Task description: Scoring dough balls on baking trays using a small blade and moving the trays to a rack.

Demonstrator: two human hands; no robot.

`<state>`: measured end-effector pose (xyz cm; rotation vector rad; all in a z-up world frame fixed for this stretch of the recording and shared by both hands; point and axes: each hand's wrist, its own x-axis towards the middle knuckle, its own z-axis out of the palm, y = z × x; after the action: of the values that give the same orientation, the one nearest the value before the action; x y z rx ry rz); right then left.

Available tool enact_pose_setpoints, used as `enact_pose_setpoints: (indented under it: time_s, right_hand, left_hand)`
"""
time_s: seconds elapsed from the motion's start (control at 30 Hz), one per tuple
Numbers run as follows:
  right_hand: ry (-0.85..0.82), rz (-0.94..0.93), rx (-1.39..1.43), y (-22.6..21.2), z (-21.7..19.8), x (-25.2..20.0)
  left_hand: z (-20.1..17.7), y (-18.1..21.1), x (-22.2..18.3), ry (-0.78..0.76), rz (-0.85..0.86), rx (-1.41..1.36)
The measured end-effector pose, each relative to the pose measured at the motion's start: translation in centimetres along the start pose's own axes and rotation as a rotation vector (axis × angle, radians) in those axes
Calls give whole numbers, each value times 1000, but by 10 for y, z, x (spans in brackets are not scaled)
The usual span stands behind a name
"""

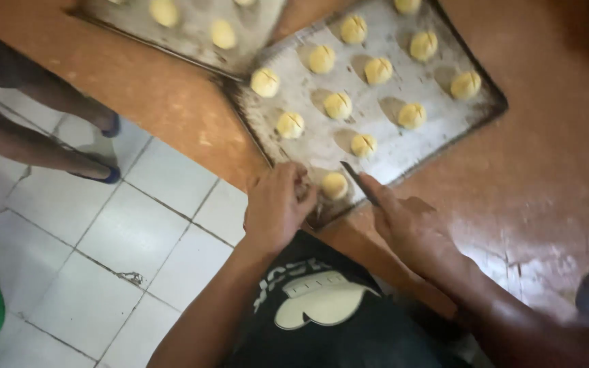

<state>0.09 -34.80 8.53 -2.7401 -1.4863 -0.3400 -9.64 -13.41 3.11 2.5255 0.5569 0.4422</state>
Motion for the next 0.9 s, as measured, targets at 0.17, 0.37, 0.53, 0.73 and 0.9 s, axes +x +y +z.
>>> enact_pose_setpoints:
  time_s: [0.17,0.37,0.53,0.73,0.9]
  right_hand:
    - [-150,91,224,-16,8,-13]
    - [130,-43,-19,-31,18,-3]
    - [-495,161,198,-28,-5,5]
    - [-485,190,18,-6,-11,-11]
    - [-35,3,208,-5,11,-10]
  left_hand:
    - [39,4,-27,-23,69,79]
    - [53,5,-26,70,77,33]
    - [41,9,-22,84,14,-23]
    - [33,12,-15,138,16,9]
    - [34,15,-19,79,-72,-3]
